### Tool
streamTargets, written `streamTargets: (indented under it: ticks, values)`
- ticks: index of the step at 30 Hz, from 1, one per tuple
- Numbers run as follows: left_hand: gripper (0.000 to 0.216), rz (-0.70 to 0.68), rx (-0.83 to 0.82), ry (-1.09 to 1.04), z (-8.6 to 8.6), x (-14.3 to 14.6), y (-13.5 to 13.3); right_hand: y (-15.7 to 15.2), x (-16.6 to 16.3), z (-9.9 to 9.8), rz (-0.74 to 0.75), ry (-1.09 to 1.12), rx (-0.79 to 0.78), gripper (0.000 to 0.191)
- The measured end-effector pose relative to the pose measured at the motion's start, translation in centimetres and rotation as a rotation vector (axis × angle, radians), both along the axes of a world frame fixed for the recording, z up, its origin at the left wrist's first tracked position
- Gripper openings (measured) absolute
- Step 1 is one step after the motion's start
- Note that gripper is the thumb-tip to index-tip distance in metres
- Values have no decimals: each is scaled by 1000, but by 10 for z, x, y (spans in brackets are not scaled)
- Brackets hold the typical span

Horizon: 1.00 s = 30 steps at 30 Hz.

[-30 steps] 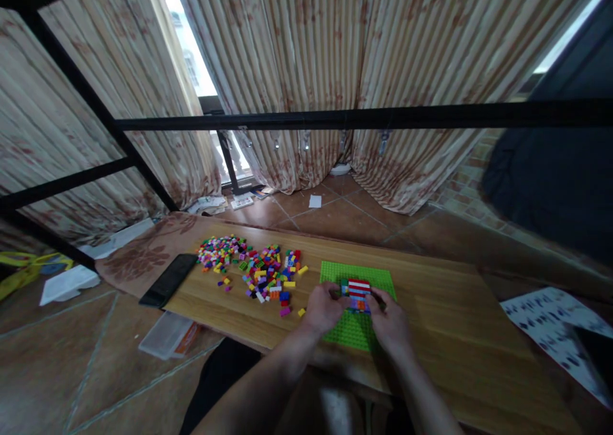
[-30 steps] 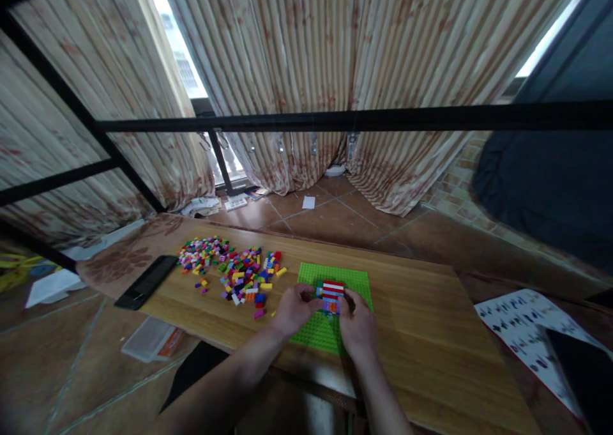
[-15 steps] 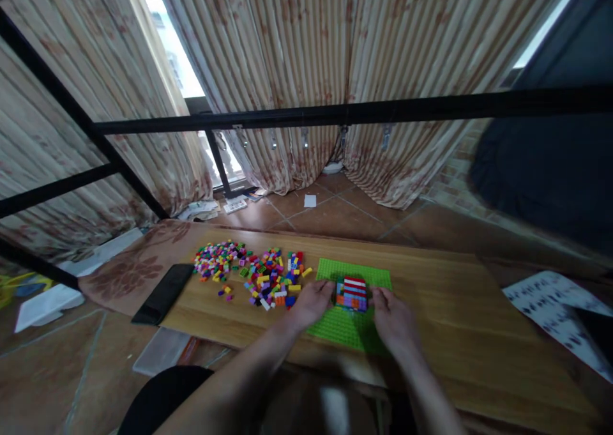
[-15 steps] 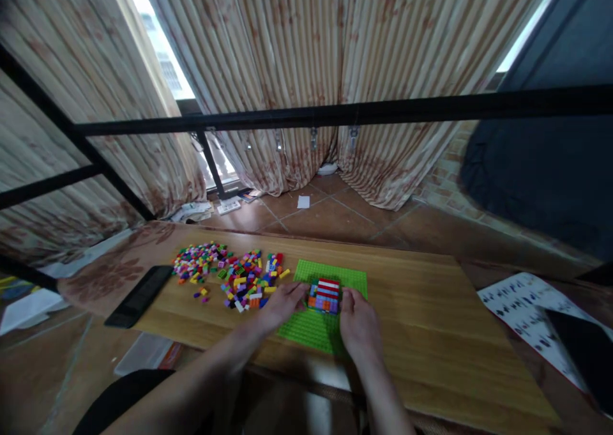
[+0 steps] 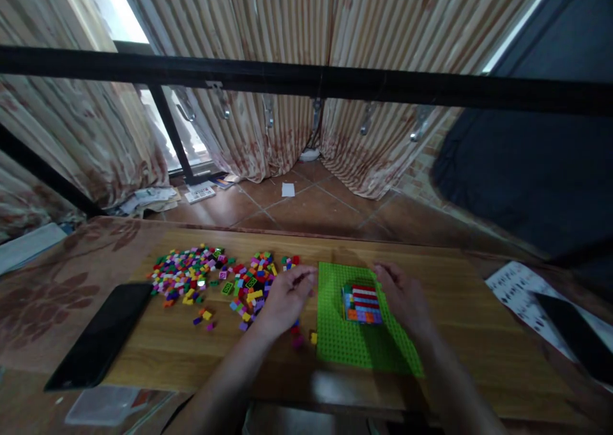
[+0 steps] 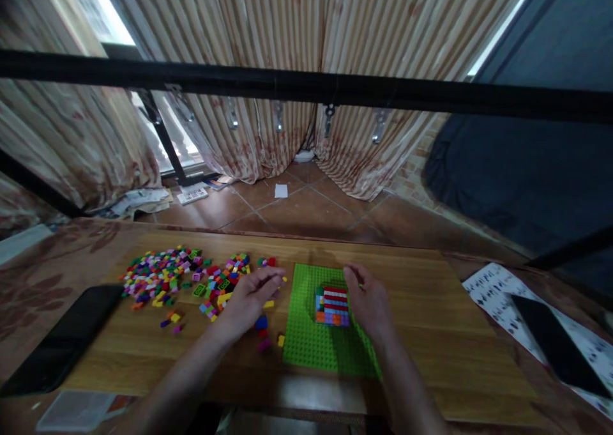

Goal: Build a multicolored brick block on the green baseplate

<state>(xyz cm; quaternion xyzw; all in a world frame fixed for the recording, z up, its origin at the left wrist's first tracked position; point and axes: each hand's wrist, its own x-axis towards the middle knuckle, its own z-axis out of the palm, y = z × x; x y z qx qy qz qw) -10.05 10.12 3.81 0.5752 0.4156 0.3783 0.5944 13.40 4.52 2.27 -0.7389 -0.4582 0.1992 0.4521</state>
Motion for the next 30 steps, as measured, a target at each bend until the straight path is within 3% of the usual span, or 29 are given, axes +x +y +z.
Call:
streamTargets:
  ticks: [3,5,10,15,23,30]
  values:
    - [34,101,34,62,6,-15,19,3,6,23,176,-27,-28,52]
    - [33,170,93,164,9,-24,28,-6,11,27,294,-58,-96,58]
    - [28,161,239,436,10,-33,31,-31,21,7,525,-167,-219,83]
    - [24,8,344,652,5,-24,26,-28,17,-12,565,-196,-246,77]
    - [23,184,531,936,-5,-27,37,-24,9,-20,625,-234,-165,64]
    - [25,129,628,1010,-12,-14,42,-19,3,-25,647,-276,-104,66]
